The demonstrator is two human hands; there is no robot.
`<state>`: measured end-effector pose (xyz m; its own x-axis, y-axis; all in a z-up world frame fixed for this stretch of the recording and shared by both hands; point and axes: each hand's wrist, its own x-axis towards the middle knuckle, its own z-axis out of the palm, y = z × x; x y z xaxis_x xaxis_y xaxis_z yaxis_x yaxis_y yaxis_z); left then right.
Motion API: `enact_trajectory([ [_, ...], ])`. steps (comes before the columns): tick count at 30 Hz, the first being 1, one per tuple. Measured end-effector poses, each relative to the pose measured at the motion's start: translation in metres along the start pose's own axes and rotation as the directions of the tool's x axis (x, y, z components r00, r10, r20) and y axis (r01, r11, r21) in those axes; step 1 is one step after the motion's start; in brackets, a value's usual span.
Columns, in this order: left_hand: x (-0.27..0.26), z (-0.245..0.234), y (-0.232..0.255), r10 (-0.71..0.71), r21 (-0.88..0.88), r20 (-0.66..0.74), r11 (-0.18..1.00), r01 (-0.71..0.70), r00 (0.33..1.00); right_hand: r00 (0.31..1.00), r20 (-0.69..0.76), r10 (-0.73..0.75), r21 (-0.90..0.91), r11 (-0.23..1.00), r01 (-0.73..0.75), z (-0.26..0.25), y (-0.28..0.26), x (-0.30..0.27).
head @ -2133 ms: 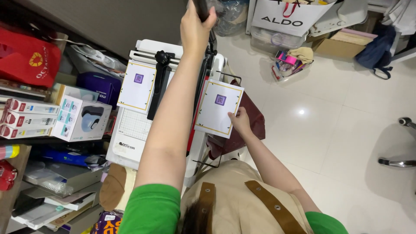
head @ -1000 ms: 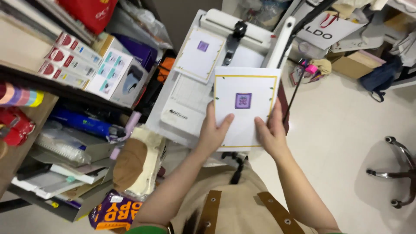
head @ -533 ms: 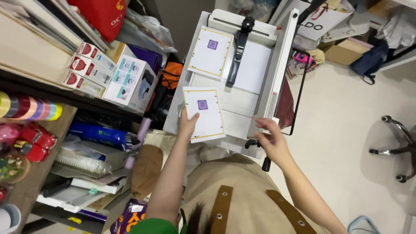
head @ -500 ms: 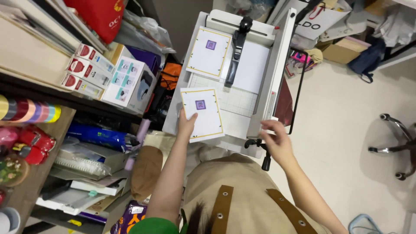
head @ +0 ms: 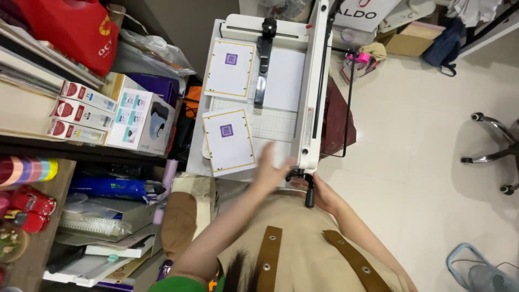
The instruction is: Using a manual guillotine paper cutter to trim stacks of printed paper and stacking the results.
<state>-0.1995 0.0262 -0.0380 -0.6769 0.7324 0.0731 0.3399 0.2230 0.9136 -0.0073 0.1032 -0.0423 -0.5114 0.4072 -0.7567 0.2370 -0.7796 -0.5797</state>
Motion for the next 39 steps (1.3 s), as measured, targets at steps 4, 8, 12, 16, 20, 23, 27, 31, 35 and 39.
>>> enact_trajectory([
  [4, -0.026, 0.021, 0.100, -0.147, -0.031, 0.426, 0.984, 0.177, 0.893, 0.994, 0.053, 0.099, 0.164, 0.981, -0.107, 0.008, 0.004, 0.016],
  [8, -0.026, 0.023, 0.123, -0.319, 0.147, 0.587, 0.946, 0.289, 0.744, 0.991, 0.093, 0.096, 0.103, 0.989, -0.105, 0.004, 0.002, 0.020],
  [12, -0.027, 0.030, 0.118, -0.344, 0.230, 0.566, 0.938, 0.258, 0.749, 0.987, 0.130, 0.096, 0.058, 0.993, -0.104, -0.002, 0.000, 0.027],
  [16, -0.029, 0.028, 0.114, -0.317, 0.214, 0.530, 0.948, 0.237, 0.787, 0.984, 0.156, 0.086, -0.018, 0.996, -0.084, -0.004, -0.003, 0.028],
  [20, -0.029, 0.009, 0.125, -0.267, 0.084, 0.527, 0.961, 0.263, 0.807, 0.985, 0.163, 0.055, -0.110, 0.993, -0.037, -0.003, -0.006, 0.033],
  [23, -0.016, 0.004, 0.084, -0.234, 0.071, 0.608, 0.968, 0.241, 0.759, 0.988, 0.153, 0.033, -0.169, 0.986, -0.007, -0.007, -0.002, 0.037],
  [27, -0.021, 0.001, 0.006, 0.016, -0.332, 0.594, 0.916, 0.227, 0.804, 0.998, -0.062, -0.034, -0.605, 0.796, -0.010, -0.033, 0.001, 0.033],
  [31, -0.019, 0.004, -0.052, -0.074, -0.221, 0.693, 0.925, 0.309, 0.717, 0.974, -0.140, -0.178, -0.860, 0.509, -0.031, -0.005, -0.035, -0.036],
  [35, -0.016, 0.010, -0.086, -0.212, 0.005, 0.790, 0.940, 0.341, 0.575, 0.960, -0.053, -0.274, -0.889, 0.452, 0.080, 0.093, -0.059, -0.080],
  [39, 0.017, 0.003, -0.097, -0.161, 0.065, 0.853, 0.977, 0.205, 0.496, 0.961, 0.036, -0.275, -0.910, 0.389, 0.146, 0.121, -0.063, -0.073],
])
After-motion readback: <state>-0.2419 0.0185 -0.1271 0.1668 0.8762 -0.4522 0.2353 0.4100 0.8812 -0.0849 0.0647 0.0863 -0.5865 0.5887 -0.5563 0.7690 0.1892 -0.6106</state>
